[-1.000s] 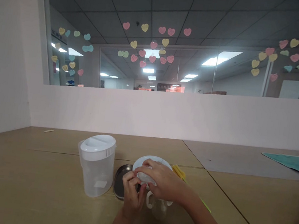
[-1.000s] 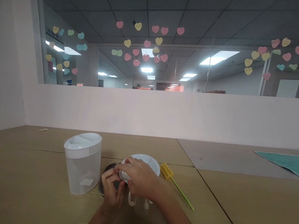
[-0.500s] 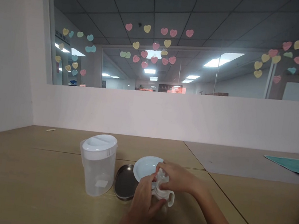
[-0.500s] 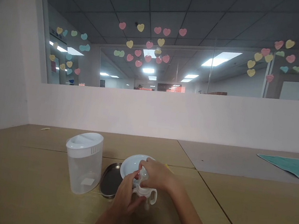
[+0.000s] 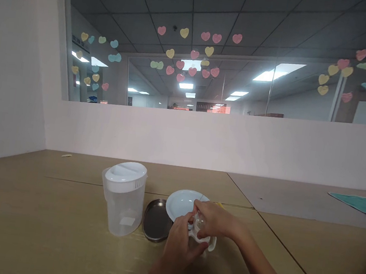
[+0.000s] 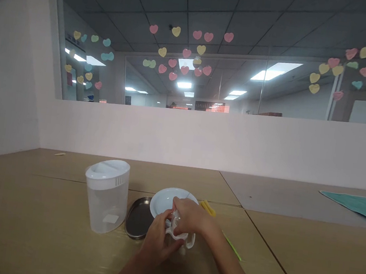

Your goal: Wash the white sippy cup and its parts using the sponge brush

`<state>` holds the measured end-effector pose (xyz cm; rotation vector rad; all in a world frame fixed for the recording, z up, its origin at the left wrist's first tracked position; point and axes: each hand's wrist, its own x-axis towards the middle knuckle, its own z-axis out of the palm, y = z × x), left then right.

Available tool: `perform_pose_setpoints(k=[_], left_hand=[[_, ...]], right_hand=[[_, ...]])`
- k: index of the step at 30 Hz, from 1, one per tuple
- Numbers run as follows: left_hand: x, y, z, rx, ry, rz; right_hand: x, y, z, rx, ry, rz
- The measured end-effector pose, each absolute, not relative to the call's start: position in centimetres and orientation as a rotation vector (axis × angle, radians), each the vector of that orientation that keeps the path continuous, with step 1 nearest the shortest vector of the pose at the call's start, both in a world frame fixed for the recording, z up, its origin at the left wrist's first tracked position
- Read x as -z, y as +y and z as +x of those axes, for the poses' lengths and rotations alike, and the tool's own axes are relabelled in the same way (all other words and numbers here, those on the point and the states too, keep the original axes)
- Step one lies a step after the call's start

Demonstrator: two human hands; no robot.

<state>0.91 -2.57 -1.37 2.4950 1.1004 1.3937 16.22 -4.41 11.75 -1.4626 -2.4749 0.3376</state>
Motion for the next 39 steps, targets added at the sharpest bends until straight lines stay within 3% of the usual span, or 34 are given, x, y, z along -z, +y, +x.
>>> perform_pose_setpoints(k=[22,27,33,39], left_hand=[[1.4,-2.8,1.0,-1.393,1.121,2.439],[1.3,-2.8,1.0,-1.351,1.144,2.403],[1.2,-2.8,1.0,-1.335,1.096,2.505],[1.0,-3.0,1.0,-1.357,1.107,2.542]], right_hand=[[-11.9,-3.5,16.5,-0.427,-2.523,-1.455],[-12.2,-3.1,17.5,-0.623,-2.532,-1.361],[-13.8,-3.5,19.9,-0.938,-2.278,-0.999],[-14.9,-4.0,20.1,-0.760,-1.866,-0.807]])
